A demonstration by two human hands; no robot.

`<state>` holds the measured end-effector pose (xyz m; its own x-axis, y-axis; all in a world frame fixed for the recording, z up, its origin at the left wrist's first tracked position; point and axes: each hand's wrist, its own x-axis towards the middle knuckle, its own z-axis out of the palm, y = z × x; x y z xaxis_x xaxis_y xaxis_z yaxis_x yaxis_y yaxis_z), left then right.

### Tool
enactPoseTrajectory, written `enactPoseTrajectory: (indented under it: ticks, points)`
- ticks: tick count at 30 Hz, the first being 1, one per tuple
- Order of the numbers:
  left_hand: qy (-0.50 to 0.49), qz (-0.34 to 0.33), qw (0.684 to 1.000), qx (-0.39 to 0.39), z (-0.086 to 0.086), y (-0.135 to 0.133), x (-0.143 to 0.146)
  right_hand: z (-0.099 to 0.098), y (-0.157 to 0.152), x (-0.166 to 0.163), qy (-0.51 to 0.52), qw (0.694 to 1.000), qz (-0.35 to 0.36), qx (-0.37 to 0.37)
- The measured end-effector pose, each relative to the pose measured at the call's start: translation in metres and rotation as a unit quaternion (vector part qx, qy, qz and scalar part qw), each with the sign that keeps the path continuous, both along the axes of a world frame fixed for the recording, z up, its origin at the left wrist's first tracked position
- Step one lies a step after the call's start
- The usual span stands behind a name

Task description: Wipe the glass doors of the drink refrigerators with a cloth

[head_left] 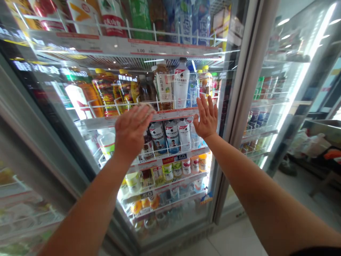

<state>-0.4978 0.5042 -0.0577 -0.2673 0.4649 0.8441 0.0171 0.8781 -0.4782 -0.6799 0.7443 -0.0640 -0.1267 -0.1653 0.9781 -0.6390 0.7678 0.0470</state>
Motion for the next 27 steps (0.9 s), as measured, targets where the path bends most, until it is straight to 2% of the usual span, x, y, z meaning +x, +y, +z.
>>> enactPoseTrajectory:
  ticks: [3, 5, 7, 9, 11, 13, 16, 19, 23, 25, 27]
  points:
    - [0.087, 0.0, 0.993, 0.078, 0.031, -0.023, 0.009, -0.001, 0.0, -0.002, 0.008, 1.0, 0.004, -0.001]
    - [0.123, -0.006, 0.985, 0.119, 0.036, -0.03, 0.012, -0.001, -0.001, -0.003, 0.012, 1.0, 0.006, -0.004]
    - [0.128, -0.004, 0.984, 0.127, 0.025, -0.028, 0.013, -0.001, -0.001, -0.003, 0.016, 1.0, 0.008, -0.006]
    - [0.094, 0.005, 0.992, 0.079, 0.009, -0.025, 0.014, -0.001, -0.001, -0.003, 0.019, 1.0, 0.012, -0.005]
    - [0.055, 0.013, 0.998, 0.022, 0.0, -0.027, 0.017, -0.001, -0.001, -0.003, 0.02, 1.0, 0.015, -0.005]
    - [0.05, 0.021, 0.998, 0.015, 0.003, -0.037, 0.022, -0.001, 0.0, -0.003, 0.018, 1.0, 0.017, -0.006]
    - [0.101, 0.031, 0.99, 0.093, 0.015, -0.054, 0.032, -0.001, 0.0, -0.002, 0.01, 1.0, 0.021, -0.003]
    - [0.116, 0.033, 0.984, 0.134, 0.008, -0.057, 0.036, -0.001, 0.0, -0.002, 0.003, 1.0, 0.026, 0.001]
    - [0.064, 0.035, 0.993, 0.096, -0.017, -0.054, 0.037, -0.001, 0.0, -0.001, 0.001, 1.0, 0.026, -0.002]
    - [0.057, 0.034, 0.995, 0.071, -0.013, -0.06, 0.039, -0.001, 0.0, 0.0, 0.003, 1.0, 0.027, -0.005]
    - [0.09, 0.028, 0.993, 0.069, 0.0, -0.069, 0.043, -0.001, 0.0, 0.0, 0.009, 1.0, 0.028, -0.007]
